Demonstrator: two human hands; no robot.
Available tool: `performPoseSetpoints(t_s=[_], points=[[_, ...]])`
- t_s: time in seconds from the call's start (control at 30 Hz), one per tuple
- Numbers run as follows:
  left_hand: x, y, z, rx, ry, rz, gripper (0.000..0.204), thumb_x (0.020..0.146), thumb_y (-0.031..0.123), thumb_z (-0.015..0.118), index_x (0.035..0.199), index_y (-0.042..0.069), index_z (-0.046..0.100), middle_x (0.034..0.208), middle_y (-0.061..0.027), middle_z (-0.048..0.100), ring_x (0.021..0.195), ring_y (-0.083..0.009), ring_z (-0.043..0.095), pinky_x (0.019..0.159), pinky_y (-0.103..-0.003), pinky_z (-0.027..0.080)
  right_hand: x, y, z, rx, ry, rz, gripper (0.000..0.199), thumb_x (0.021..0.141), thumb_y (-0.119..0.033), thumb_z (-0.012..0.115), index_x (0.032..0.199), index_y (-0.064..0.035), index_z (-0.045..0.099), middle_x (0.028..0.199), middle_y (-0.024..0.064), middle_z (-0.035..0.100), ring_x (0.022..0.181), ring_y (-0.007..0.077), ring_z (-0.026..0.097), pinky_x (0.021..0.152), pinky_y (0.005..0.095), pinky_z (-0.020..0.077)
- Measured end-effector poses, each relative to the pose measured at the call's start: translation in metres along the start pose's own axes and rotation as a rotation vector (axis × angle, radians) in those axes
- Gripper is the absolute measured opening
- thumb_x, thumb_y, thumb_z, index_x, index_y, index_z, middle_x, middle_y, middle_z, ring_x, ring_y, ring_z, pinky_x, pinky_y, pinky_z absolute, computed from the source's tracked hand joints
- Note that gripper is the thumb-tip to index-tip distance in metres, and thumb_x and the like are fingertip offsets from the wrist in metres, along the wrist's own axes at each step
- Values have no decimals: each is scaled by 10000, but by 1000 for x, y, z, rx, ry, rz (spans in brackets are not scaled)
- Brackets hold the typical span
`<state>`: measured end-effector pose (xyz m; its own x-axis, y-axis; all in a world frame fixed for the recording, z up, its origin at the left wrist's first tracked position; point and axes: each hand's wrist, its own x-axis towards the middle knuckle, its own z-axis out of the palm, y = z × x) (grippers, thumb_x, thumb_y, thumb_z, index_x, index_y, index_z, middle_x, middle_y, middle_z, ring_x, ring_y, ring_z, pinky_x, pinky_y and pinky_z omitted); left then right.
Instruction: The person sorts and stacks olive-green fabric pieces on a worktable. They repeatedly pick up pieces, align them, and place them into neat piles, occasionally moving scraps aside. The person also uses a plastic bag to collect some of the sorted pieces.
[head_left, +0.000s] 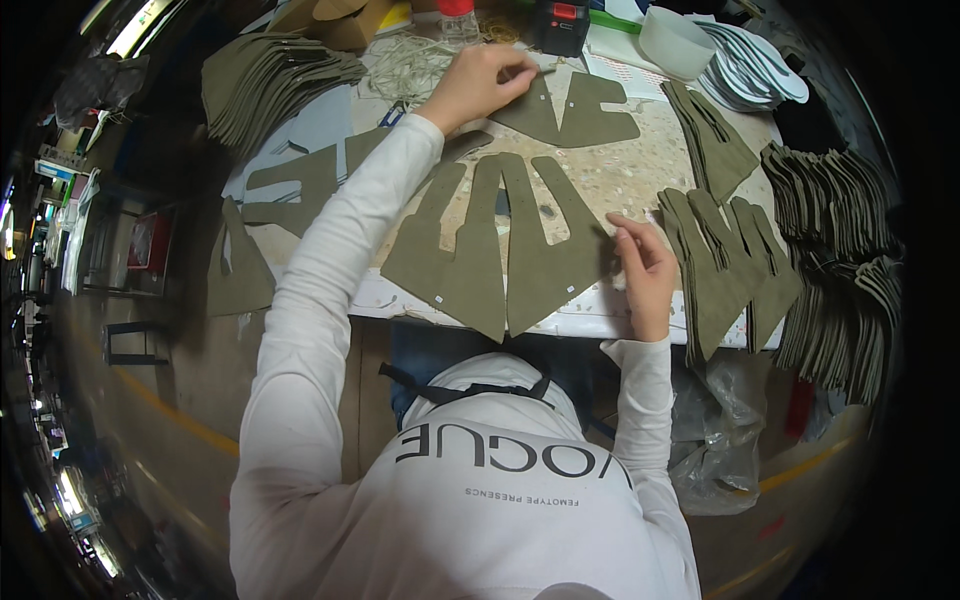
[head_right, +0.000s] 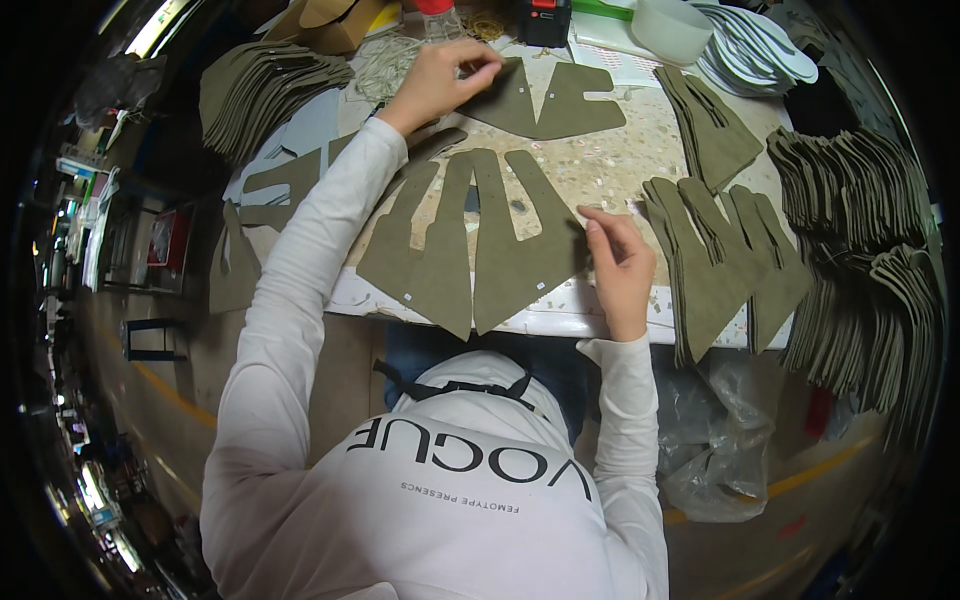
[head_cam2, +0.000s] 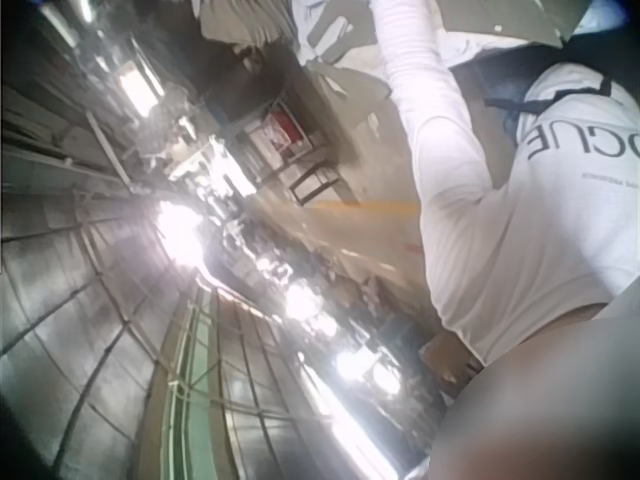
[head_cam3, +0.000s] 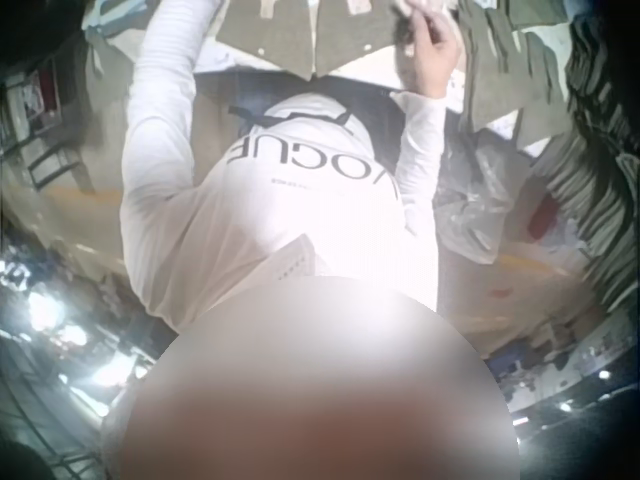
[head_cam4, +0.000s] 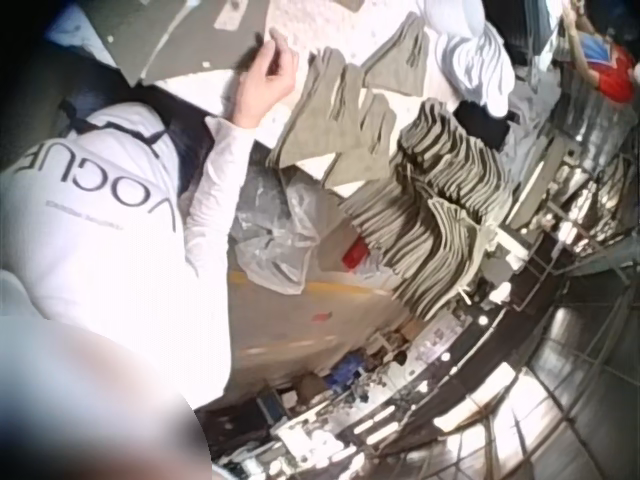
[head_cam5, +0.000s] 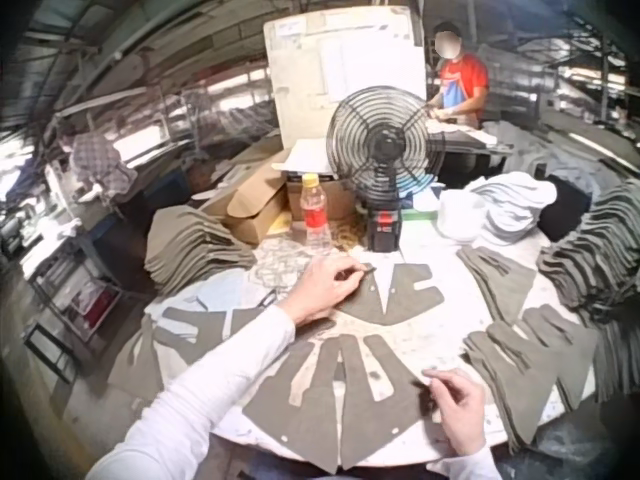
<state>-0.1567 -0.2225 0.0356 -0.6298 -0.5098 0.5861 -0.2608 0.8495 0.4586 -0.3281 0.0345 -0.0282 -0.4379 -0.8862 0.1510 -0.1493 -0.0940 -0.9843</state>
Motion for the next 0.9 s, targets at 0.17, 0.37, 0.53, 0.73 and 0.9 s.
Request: performPoseSetpoints(t_s=[0.17, 0.37, 0.53, 0.73, 0.9], points=[[-47, 79, -8, -187, -11, 157, 137, 850, 117, 683, 971, 59, 713, 903, -74, 699, 781, -209, 680, 702, -306, 533, -4, -23, -1, 347, -5, 218, 433, 1033, -174, 477, 1449, -73, 409, 942, 59, 645, 764, 78, 563, 696, 199, 454], [-130, 104, -16, 23, -193, -160, 131, 823, 135, 707, 940, 77, 707, 883, -69, 652, 809, -270, 644, 712, -354, 526, -14, -23, 4, 48, -28, 175, 732, 945, -65, 570, 1558, -144, 178, 883, 20, 597, 672, 52, 483, 610, 193, 425], [-142, 71, -18, 256, -122, -239, 195, 823, 171, 719, 993, 77, 694, 880, -74, 588, 821, -273, 604, 720, -381, 502, -20, -11, 10, -110, -27, 21, 837, 855, 62, 602, 1559, -138, 197, 950, 49, 615, 701, 59, 481, 610, 186, 403], [-149, 74, -13, 355, -160, -238, 259, 833, 200, 713, 1075, 114, 684, 902, -50, 566, 845, -226, 580, 764, -357, 466, -23, -9, 10, -123, -34, 62, 811, 872, 68, 593, 1556, -112, 197, 1255, 114, 603, 1010, 116, 607, 761, 194, 446], [-147, 75, -13, 441, -204, -217, 280, 839, 215, 709, 1104, 132, 674, 918, -31, 558, 849, -190, 566, 751, -329, 431, -22, -8, 12, -233, -16, 53, 798, 859, 63, 605, 1547, -109, 240, 1129, 71, 624, 895, 82, 584, 701, 179, 421]])
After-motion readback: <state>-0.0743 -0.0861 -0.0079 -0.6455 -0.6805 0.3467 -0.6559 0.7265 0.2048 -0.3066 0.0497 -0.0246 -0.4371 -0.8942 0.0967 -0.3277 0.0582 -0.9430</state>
